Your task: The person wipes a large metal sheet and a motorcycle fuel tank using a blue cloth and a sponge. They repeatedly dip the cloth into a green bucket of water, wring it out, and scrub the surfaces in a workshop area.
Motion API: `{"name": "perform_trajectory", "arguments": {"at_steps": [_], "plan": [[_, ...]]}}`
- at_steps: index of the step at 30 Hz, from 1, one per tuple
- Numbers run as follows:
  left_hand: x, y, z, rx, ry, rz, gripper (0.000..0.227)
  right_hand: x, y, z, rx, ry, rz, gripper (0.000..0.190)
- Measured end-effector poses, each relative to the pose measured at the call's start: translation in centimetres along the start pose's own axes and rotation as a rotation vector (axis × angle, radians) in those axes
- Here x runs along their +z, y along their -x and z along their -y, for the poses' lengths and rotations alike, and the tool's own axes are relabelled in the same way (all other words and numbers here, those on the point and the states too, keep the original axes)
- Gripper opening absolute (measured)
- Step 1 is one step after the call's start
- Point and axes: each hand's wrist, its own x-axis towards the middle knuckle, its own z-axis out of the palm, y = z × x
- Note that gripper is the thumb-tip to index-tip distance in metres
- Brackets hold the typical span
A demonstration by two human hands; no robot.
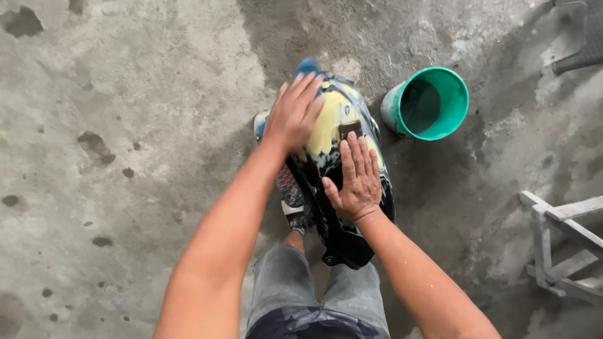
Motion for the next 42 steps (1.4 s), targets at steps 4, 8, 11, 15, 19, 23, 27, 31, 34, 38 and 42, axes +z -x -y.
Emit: {"name": "perform_trajectory", "arguments": {"at_steps": [4,8,11,15,19,23,27,31,34,38,42], "plan": [[0.1,-2.4,-1.8,-0.089,-0.020,0.182,0.049,-0.2,0.4,0.2,0.023,0.034,0.024,0.082],[-1.5,4.2,-3.5,0.131,-0.111,0.007,0.057,0.0,-0.4,0.7,0.093,0.032,-0.036,0.085],[-2.2,7.9,-4.7,0.251,-0.134,-0.016,0.059,-0.5,-0.3,0.6,0.144,0.019,-0.061,0.085],[-1.6,5.4,-4.0,0.327,-0.255,0.014,0.048,-0.3,-0.1,0.4,0.104,-0.019,-0.073,0.081],[0.9,-1.7,-5.9,0.210,-0.224,0.083,0.041,-0.4,-0.3,0.5,0.114,-0.009,-0.045,0.082],[0.9,-0.3,-8.1,0.111,-0.350,0.162,0.043,-0.4,-0.3,0.7,0.172,-0.002,-0.075,0.076],[-0.2,8.4,-8.9,0.372,-0.326,-0.050,0.053,-0.2,-0.2,0.5,0.222,-0.010,-0.137,0.069],[0.9,15.6,-7.4,0.344,-0.311,-0.026,0.052,-0.1,-0.2,0.4,0.197,-0.069,-0.178,0.066],[2.3,18.7,-6.4,0.339,-0.412,-0.046,0.051,-0.7,-0.4,0.7,0.172,-0.073,-0.176,0.065],[5.0,19.3,-6.4,0.149,-0.296,-0.163,0.049,-0.6,-0.5,0.6,0.154,-0.079,-0.188,0.064],[6.7,15.5,-6.9,-0.069,-0.115,-0.421,0.057,-0.1,-0.3,0.2,0.159,-0.067,-0.187,0.066]]}}
